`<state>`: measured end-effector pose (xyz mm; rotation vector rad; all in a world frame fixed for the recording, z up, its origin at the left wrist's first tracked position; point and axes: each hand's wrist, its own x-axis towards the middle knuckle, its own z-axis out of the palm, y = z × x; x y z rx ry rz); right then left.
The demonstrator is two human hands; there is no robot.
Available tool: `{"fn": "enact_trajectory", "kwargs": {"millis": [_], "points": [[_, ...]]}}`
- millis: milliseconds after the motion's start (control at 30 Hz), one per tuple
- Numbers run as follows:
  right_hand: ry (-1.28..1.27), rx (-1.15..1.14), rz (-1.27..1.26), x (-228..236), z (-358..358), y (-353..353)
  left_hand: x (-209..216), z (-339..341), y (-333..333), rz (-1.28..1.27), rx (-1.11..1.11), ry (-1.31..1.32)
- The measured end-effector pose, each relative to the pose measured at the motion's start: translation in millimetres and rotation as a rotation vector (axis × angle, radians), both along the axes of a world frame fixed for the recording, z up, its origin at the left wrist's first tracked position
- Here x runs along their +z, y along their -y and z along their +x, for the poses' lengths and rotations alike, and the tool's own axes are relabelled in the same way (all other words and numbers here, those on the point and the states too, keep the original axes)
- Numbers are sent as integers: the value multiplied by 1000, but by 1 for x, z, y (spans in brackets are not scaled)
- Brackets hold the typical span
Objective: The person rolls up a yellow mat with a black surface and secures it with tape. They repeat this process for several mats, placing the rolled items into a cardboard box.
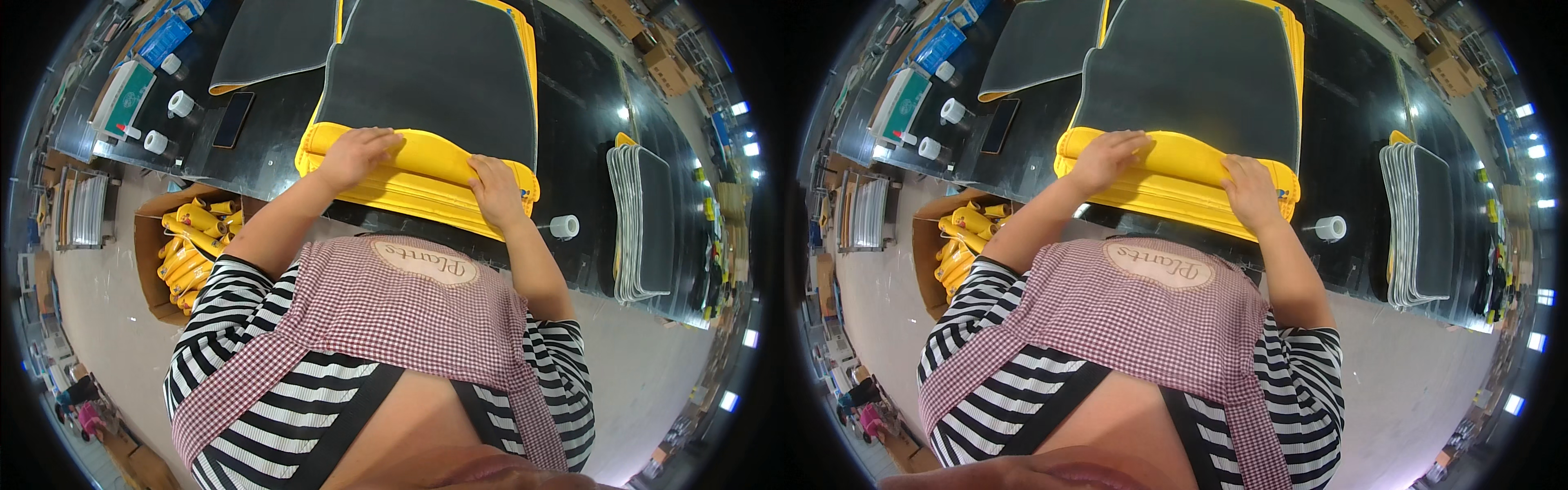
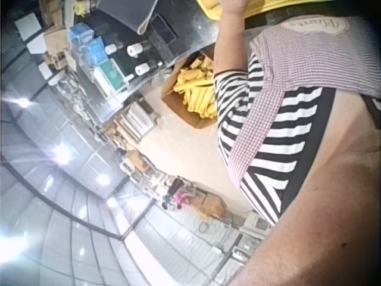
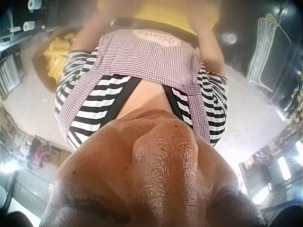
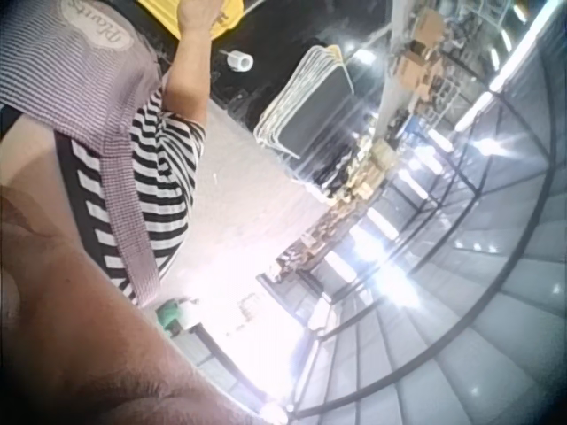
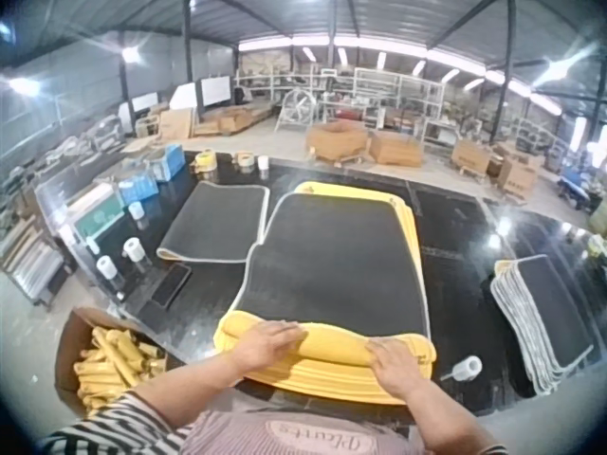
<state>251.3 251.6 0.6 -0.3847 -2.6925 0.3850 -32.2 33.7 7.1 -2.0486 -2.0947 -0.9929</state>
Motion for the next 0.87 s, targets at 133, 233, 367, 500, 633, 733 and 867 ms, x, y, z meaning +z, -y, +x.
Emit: {"fn": "enact_trajectory", "kwargs": {"millis": [133,233,367,500,633,733,867], "points": [[7,43,61,12,-12,7,0,30,4,-108,151,-199],[30,32,83,16,-11,15,-2,36,10,-87,182,-195],[-21,24,112,8,2,33,-13,48,24,-66,194,-200],[-114,-41,101,-4,11,57,-18,62,36,-45,217,-176],[-173,-67,23,-8,15,64,-19,66,40,7,216,-53],[-131,-47,-46,-8,17,63,-16,68,40,-6,226,5],[-16,-1,-129,-4,18,56,-9,67,43,-182,224,76]]}}
